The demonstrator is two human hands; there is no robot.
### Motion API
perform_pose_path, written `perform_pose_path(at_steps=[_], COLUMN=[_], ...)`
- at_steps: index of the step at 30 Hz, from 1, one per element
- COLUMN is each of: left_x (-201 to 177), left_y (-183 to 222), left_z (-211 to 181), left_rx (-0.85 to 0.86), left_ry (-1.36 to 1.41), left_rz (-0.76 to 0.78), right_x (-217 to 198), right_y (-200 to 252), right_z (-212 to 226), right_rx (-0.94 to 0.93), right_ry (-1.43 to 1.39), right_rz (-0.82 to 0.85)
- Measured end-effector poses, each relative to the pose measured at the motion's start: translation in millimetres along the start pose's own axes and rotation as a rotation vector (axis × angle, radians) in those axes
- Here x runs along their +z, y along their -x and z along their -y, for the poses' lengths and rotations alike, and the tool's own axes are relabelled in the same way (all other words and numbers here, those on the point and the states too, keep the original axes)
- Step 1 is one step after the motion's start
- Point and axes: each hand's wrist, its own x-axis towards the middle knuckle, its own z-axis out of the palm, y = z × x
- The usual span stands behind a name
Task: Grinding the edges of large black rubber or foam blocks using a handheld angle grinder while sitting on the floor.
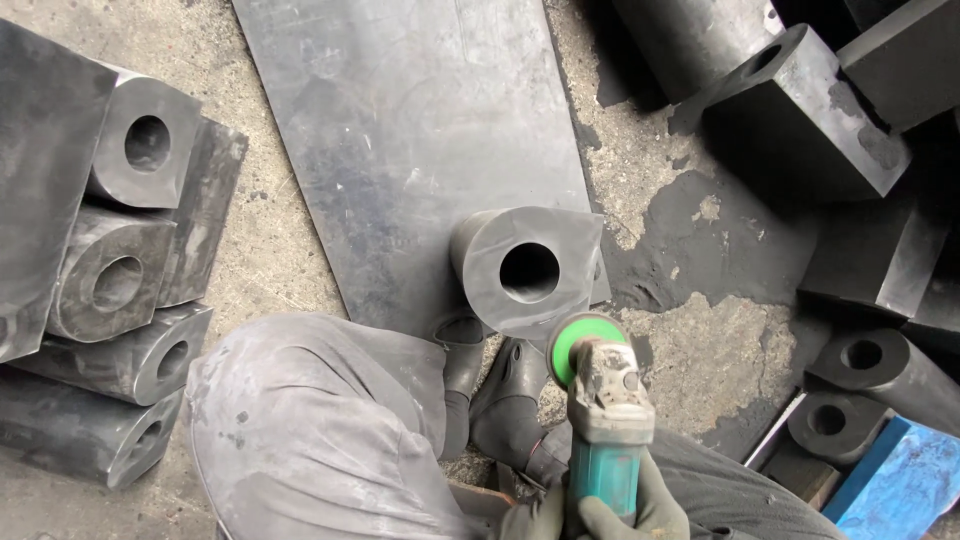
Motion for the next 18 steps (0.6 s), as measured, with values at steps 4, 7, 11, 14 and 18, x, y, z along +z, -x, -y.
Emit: perform_pose_path(at_steps=[4, 7, 11, 14, 18], left_x=[-113.6, -146.6, -155.2, -91.5, -64.0], left_y=[19.6, 18.2, 22.9, 14.7, -0.9], left_z=[-103.4, -135.4, -147.4, -87.3, -60.4], left_rx=[0.119, 0.293, 0.371, 0.267, 0.085], left_ry=[0.082, 0.215, 0.301, 0.234, 0.063], left_rz=[-0.04, -0.133, -0.2, -0.124, 0.02], right_x=[11.2, 38.1, 39.4, -1.7, -31.4], right_y=[-13.4, -19.8, -16.2, -15.0, 2.7], right_z=[18.5, 54.3, 62.3, -3.0, -31.0], right_rx=[-0.028, -0.096, -0.118, -0.053, -0.02], right_ry=[0.129, 0.072, 0.199, 0.194, 0.196], right_rz=[-0.007, -0.043, -0.104, -0.052, 0.031])
